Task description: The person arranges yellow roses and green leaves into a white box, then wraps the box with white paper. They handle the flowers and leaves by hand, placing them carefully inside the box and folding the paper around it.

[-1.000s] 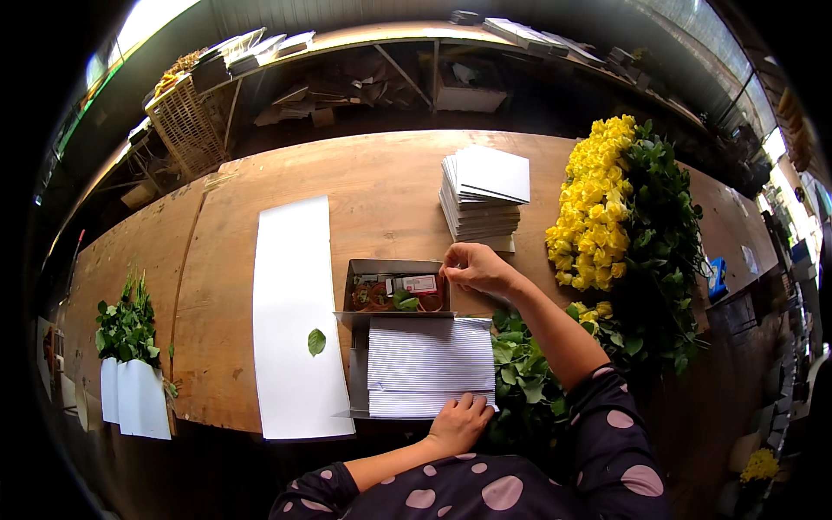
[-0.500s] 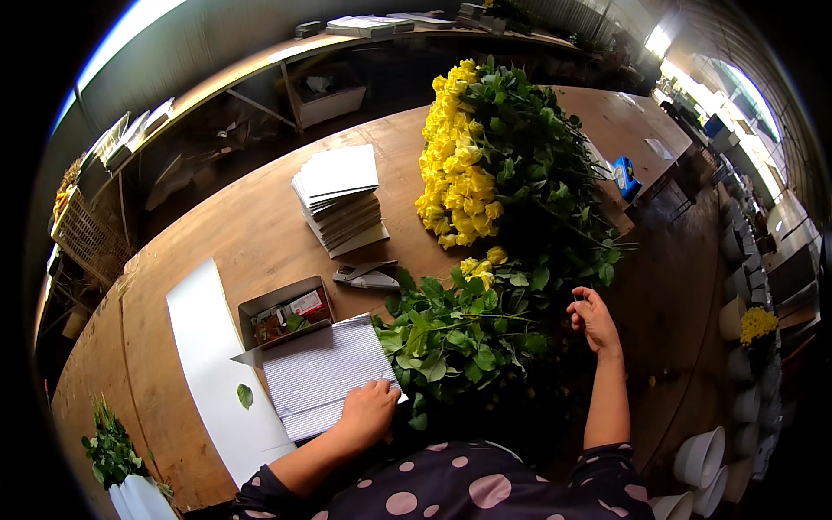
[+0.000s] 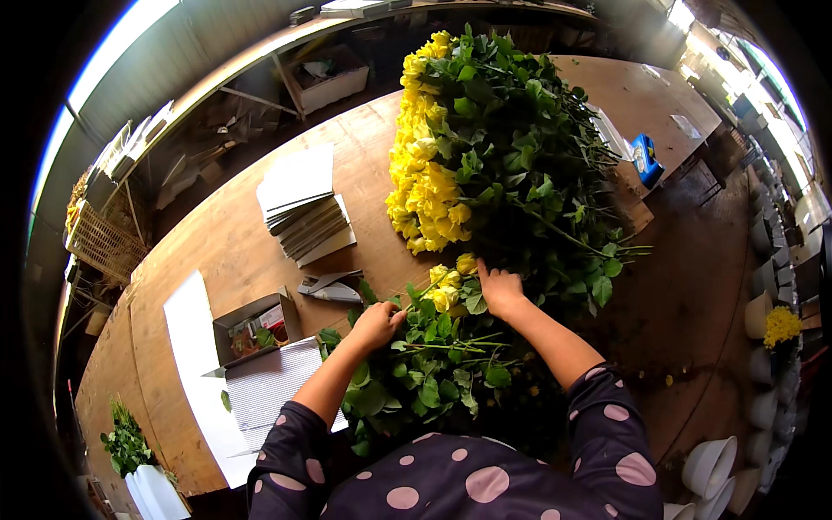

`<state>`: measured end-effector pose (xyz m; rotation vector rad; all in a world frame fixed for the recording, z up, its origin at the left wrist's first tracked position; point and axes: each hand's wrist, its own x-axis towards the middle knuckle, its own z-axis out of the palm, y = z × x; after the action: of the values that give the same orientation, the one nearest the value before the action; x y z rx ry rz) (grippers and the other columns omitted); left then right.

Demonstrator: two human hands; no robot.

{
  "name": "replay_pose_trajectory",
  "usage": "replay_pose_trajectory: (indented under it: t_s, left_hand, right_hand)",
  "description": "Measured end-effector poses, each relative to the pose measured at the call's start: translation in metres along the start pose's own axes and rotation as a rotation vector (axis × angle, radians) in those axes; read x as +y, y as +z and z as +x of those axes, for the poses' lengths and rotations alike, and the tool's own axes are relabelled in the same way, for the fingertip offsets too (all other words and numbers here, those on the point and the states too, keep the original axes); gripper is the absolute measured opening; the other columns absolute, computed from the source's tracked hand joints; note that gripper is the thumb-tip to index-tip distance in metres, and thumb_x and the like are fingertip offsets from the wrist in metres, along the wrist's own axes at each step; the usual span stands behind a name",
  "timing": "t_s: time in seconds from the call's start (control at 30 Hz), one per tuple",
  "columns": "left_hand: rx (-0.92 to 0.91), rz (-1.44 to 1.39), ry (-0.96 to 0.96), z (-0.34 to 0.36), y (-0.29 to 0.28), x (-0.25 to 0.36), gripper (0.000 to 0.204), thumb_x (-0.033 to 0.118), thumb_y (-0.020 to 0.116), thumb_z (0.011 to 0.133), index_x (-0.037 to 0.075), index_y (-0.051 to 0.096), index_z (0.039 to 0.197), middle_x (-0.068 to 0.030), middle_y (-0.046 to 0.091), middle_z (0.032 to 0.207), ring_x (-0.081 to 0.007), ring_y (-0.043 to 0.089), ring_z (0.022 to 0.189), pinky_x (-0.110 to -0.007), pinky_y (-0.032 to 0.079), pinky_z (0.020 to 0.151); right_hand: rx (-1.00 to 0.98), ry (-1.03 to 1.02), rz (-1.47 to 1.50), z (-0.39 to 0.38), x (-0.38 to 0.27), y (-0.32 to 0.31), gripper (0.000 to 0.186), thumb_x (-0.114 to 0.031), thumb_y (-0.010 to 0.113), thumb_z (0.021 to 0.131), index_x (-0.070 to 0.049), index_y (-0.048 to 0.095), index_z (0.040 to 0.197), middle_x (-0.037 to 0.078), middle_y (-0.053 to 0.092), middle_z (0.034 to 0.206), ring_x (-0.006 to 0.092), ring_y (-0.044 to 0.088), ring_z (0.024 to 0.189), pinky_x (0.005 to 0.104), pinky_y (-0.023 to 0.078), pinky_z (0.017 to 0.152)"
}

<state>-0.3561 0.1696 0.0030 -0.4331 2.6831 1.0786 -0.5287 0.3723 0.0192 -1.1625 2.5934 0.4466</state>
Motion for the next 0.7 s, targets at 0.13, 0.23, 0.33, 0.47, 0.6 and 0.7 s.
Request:
replay_pose_trajectory:
  t_s: [0.13,0.23,0.33,0.47,0.6,0.7]
  left_hand:
    - [-0.117,-0.031,-0.052,0.014,0.01,0.004,0.047,0.039,0.051,0.081,-0.001,0.052,0.104,-0.0225,0.057,0.098,-0.0343,0.053,0.095,-0.038,0.042,0.081]
    - [-0.19,0.017,-0.142,0.016,0.001,0.006,0.045,0.038,0.052,0.081,0.0,0.053,0.104,-0.0217,0.057,0.098,-0.0347,0.053,0.094,-0.038,0.042,0.08]
    - [-0.139,-0.045,-0.14,0.015,0.003,-0.005,0.042,0.036,0.053,0.08,0.001,0.052,0.104,-0.0209,0.058,0.097,-0.0342,0.054,0.092,-0.038,0.043,0.078]
    - [-0.107,-0.185,-0.113,0.009,0.001,0.003,0.039,0.034,0.055,0.079,0.001,0.052,0.099,-0.0185,0.057,0.093,-0.0318,0.054,0.087,-0.036,0.043,0.077]
    - [-0.226,-0.065,0.074,0.003,-0.012,0.015,0.036,0.033,0.056,0.08,0.004,0.051,0.101,-0.0144,0.049,0.097,-0.0274,0.048,0.092,-0.032,0.04,0.081]
    - [-0.182,0.054,0.163,0.008,-0.002,0.002,0.039,0.036,0.056,0.08,0.004,0.052,0.102,-0.0172,0.046,0.105,-0.0308,0.043,0.101,-0.035,0.037,0.087]
  right_hand:
    - [0.024,0.0,0.031,0.018,0.018,0.015,0.052,-0.015,0.06,0.065,0.0,0.045,0.113,0.011,0.062,0.081,0.025,0.062,0.073,0.0341,0.048,0.062]
    - [0.106,0.001,0.022,0.021,0.025,0.016,0.027,-0.013,0.058,0.066,-0.005,0.055,0.092,0.01,0.064,0.078,0.025,0.063,0.072,0.033,0.047,0.06]
    - [0.191,0.047,0.0,0.03,0.042,0.014,0.015,-0.011,0.056,0.068,-0.008,0.059,0.082,0.009,0.064,0.077,0.023,0.063,0.071,0.032,0.047,0.058]
    - [0.365,0.114,-0.007,0.056,0.085,0.037,0.01,-0.011,0.052,0.067,-0.01,0.06,0.073,0.01,0.062,0.069,0.0251,0.062,0.065,0.0369,0.048,0.056]
    - [0.167,0.189,0.007,0.082,0.091,0.031,0.022,-0.014,0.049,0.073,-0.01,0.059,0.093,0.012,0.059,0.094,0.0262,0.058,0.088,0.0368,0.047,0.072]
    - [0.394,0.202,-0.088,0.087,0.087,0.042,0.032,-0.015,0.048,0.076,-0.008,0.056,0.107,0.014,0.054,0.112,0.0277,0.051,0.103,0.0384,0.043,0.083]
